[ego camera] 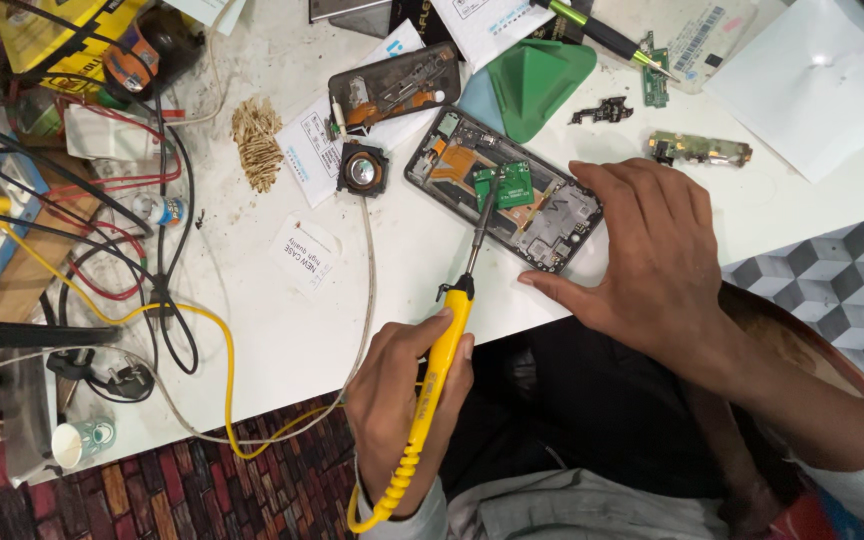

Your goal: The person uses a yellow soldering iron to work on the internal circuit board of a disassembled smartphone. They repeatedly apply the hot tip to various points on the green motherboard while holding the phone steady with their other hand.

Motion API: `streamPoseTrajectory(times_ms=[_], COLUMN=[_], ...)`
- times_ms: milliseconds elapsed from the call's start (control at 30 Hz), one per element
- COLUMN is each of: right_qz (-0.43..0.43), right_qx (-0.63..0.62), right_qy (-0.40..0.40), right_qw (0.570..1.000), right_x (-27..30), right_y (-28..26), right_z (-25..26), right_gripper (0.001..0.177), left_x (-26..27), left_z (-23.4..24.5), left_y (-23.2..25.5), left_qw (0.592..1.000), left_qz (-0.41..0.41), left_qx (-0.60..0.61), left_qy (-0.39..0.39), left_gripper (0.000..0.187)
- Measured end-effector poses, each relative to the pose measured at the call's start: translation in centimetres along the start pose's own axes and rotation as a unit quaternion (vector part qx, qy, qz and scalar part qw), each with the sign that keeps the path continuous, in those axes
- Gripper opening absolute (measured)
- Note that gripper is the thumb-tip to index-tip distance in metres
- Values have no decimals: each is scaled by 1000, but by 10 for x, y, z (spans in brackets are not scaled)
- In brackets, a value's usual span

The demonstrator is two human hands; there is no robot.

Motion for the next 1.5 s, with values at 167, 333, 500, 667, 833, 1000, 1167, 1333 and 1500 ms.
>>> streamPoseTrajectory(times_ms=[167, 333, 500, 667, 833, 1000, 1167, 1333, 1500], right_qz=[-3, -1, 2, 2, -1, 4, 20, -16, -89], right_qx=[1, -3, 2, -5, -5, -7, -58, -231, -319], right_qy=[-3, -5, -1, -3, 1, 9, 69, 0, -88], right_qw=[1000, 1000, 1000, 1000, 1000, 1000, 996, 973, 939], right_x=[0, 1, 1, 1, 0, 0, 3, 28, 42], right_y=[1, 2, 1, 0, -2, -1, -14, -63, -95], right_z=[0, -2, -1, -1, 1, 2, 16, 27, 25], right_gripper=[93, 94, 94, 93, 93, 91, 74, 56, 73], left_x=[1, 2, 3, 5, 19, 53, 72, 57, 44], left_z=[-2, -5, -5, -8, -10, -32, -56, -56, -50], left_y=[-1, -3, -3, -2, -12, -28, -40, -34, -26], left_qw=[1000, 1000, 1000, 1000, 998, 969, 930, 924, 921], left_qz=[3, 3, 8, 11, 40, 110, 113, 27, -72], left_qx=[4, 0, 8, 25, 23, 143, 195, 164, 104], left_qy=[-5, -11, -6, -9, 37, 170, 290, 346, 370], left_gripper=[29, 30, 30, 30, 28, 27, 27, 31, 29])
Point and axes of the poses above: each hand's wrist, its own x-axis away from the middle knuckle, its own z-axis out of the back of the hand, y = z × x, the point moved 5 cm from there along -x, towards the middle knuckle, and after that the axes turned 6 degrees about y, right-handed, at the moved point
